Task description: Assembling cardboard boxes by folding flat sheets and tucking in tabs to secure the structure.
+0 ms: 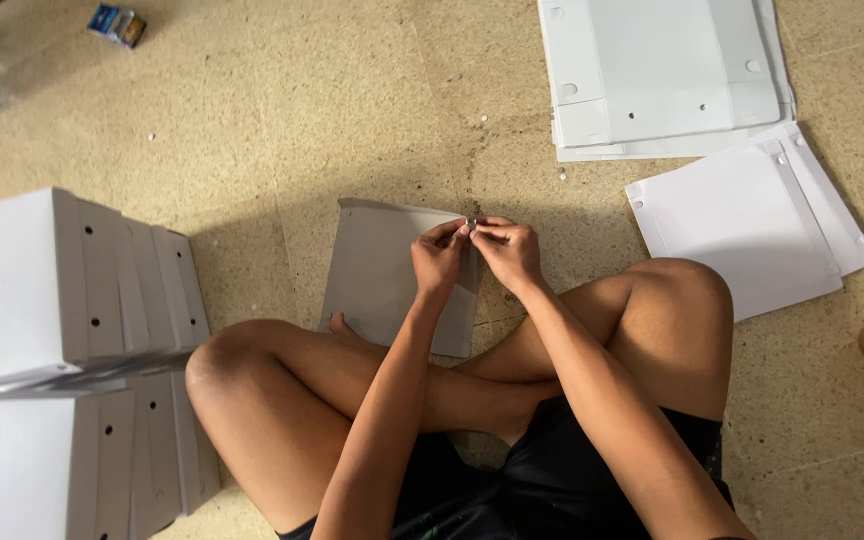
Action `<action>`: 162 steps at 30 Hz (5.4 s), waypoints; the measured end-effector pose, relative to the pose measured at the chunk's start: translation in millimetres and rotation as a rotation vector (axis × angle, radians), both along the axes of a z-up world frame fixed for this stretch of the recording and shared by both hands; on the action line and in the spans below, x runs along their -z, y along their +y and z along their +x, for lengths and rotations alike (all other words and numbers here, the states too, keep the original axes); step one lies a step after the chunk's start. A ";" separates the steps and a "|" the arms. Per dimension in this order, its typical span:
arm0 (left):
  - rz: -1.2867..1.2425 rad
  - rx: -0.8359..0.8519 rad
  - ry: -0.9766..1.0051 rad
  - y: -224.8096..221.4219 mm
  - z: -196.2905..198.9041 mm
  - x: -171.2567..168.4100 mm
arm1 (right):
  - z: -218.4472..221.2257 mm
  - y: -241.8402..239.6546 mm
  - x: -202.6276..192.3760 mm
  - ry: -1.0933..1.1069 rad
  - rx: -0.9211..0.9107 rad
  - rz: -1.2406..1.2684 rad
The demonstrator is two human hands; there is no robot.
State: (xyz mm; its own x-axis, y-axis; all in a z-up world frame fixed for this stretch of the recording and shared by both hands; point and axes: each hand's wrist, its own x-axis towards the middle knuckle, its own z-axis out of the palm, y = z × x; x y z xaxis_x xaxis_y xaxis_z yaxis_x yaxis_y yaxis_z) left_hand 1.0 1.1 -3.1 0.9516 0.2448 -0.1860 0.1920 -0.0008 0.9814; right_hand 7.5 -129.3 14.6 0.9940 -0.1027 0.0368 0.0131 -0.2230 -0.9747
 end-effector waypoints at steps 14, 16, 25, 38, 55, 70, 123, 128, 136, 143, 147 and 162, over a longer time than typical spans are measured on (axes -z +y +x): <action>0.026 0.090 -0.017 -1.3 -1.8 4.5 | 0.2 -3.3 20.7 0.077 0.104 0.050; 0.038 0.103 -0.024 -0.3 3.0 4.4 | 6.9 -5.8 24.7 0.087 0.103 0.040; 0.003 0.013 -0.055 -0.2 -1.8 -8.8 | 7.5 1.1 19.8 0.110 -0.010 0.317; 0.130 0.087 0.027 8.3 8.9 20.5 | -3.4 4.1 18.2 -0.146 0.015 -0.127; 0.377 0.221 0.254 -2.4 40.1 8.8 | 9.5 3.4 34.3 0.083 -0.031 -0.367; 0.329 0.207 0.276 -8.8 46.6 23.3 | 10.2 -4.7 23.8 0.071 0.012 -0.224; 1.072 0.661 -0.150 2.2 24.9 31.0 | 75.7 5.7 48.7 -0.284 0.037 -0.822; 1.157 0.641 -0.143 13.3 21.8 19.6 | 65.3 -23.9 -1.9 0.218 -0.245 -0.683; 1.402 0.696 -0.151 -5.6 -3.9 -21.5 | 9.8 -82.9 0.5 0.622 -0.250 -0.508; 1.540 0.785 -0.266 -15.1 -17.9 -7.3 | 23.4 -76.1 20.0 0.511 -0.378 -0.401; 1.343 0.639 -0.427 -31.9 -25.2 28.6 | 20.2 -64.8 -4.4 0.526 -0.375 -0.209; 0.733 0.435 0.143 -11.8 -12.4 11.7 | 24.7 -61.3 22.5 0.652 -0.372 -0.183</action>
State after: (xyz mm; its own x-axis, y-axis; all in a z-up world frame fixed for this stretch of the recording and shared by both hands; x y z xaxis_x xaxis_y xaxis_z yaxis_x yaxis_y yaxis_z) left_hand -11.4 -10.7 -14.8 0.9681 -0.0305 -0.2488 0.1495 -0.7264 0.6708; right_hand 32.2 -190.5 -7.9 0.7885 0.1938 -0.5838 -0.4452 -0.4751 -0.7590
